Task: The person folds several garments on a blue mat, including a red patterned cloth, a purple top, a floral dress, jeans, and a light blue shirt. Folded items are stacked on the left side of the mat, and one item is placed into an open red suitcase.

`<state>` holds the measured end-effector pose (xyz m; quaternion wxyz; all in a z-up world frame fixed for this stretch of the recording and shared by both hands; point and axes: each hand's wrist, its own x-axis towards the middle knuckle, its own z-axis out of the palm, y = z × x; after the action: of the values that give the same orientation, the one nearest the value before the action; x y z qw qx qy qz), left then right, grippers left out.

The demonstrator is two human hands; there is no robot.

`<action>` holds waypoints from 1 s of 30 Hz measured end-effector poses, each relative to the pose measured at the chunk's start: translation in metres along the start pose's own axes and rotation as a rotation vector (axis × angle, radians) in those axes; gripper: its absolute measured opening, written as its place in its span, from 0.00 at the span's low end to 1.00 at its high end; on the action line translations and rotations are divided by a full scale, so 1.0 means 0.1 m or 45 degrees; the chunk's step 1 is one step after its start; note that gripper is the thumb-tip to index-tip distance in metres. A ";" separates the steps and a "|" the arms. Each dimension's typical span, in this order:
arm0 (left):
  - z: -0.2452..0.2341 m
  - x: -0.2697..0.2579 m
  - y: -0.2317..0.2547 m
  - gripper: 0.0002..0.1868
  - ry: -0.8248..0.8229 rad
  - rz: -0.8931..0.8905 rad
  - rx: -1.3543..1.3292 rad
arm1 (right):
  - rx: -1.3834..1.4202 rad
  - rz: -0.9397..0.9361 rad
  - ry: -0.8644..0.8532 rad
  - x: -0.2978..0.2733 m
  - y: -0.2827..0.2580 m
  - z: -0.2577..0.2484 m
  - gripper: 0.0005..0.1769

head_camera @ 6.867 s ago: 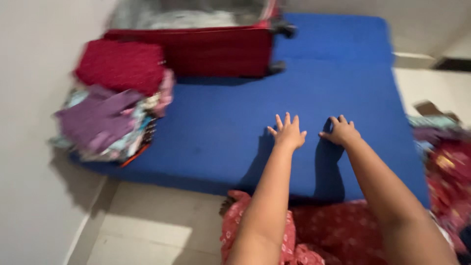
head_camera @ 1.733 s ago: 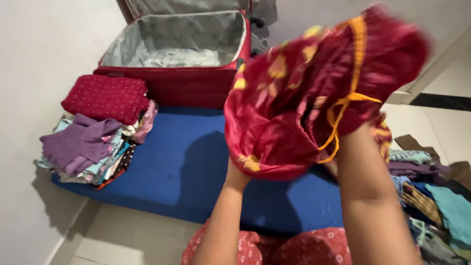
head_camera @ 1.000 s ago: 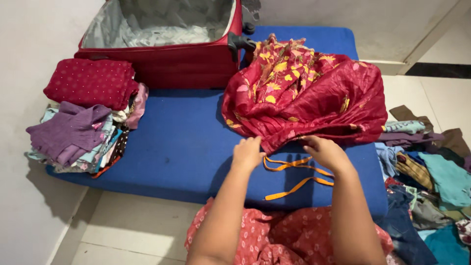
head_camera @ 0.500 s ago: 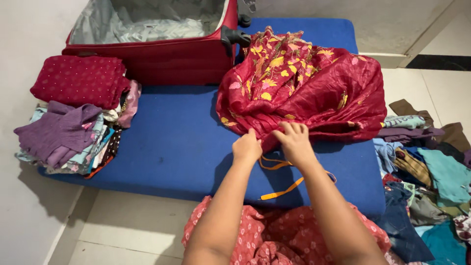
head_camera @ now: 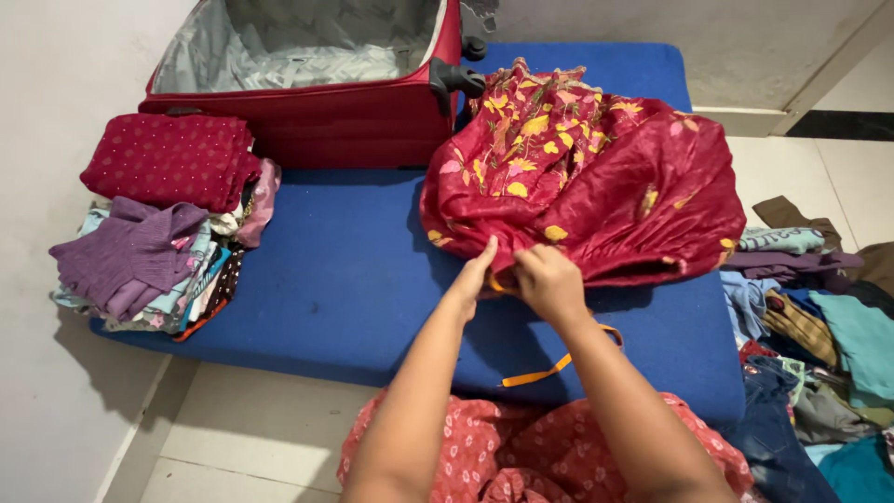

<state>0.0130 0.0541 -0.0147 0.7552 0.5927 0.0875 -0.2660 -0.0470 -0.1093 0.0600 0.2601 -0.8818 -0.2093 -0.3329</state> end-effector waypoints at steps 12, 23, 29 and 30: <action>-0.51 0.00 0.02 0.17 0.125 0.306 -0.122 | -0.156 0.017 -0.372 -0.08 0.16 -0.21 0.20; -0.84 -0.26 0.26 0.17 0.304 0.359 0.108 | -0.497 0.735 -0.683 -0.41 1.47 -0.54 0.18; -0.88 -0.22 0.20 0.18 0.355 0.363 0.135 | -0.113 1.103 -0.719 -0.36 1.50 -0.61 0.20; -0.89 -0.22 0.19 0.18 0.341 0.399 0.120 | -0.027 1.264 -0.710 -0.34 1.49 -0.64 0.24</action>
<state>0.0208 0.1471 -0.0136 0.7403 0.6639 0.0814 -0.0678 -0.0197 -0.2701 0.0301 0.3113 -0.9316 0.1729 0.0724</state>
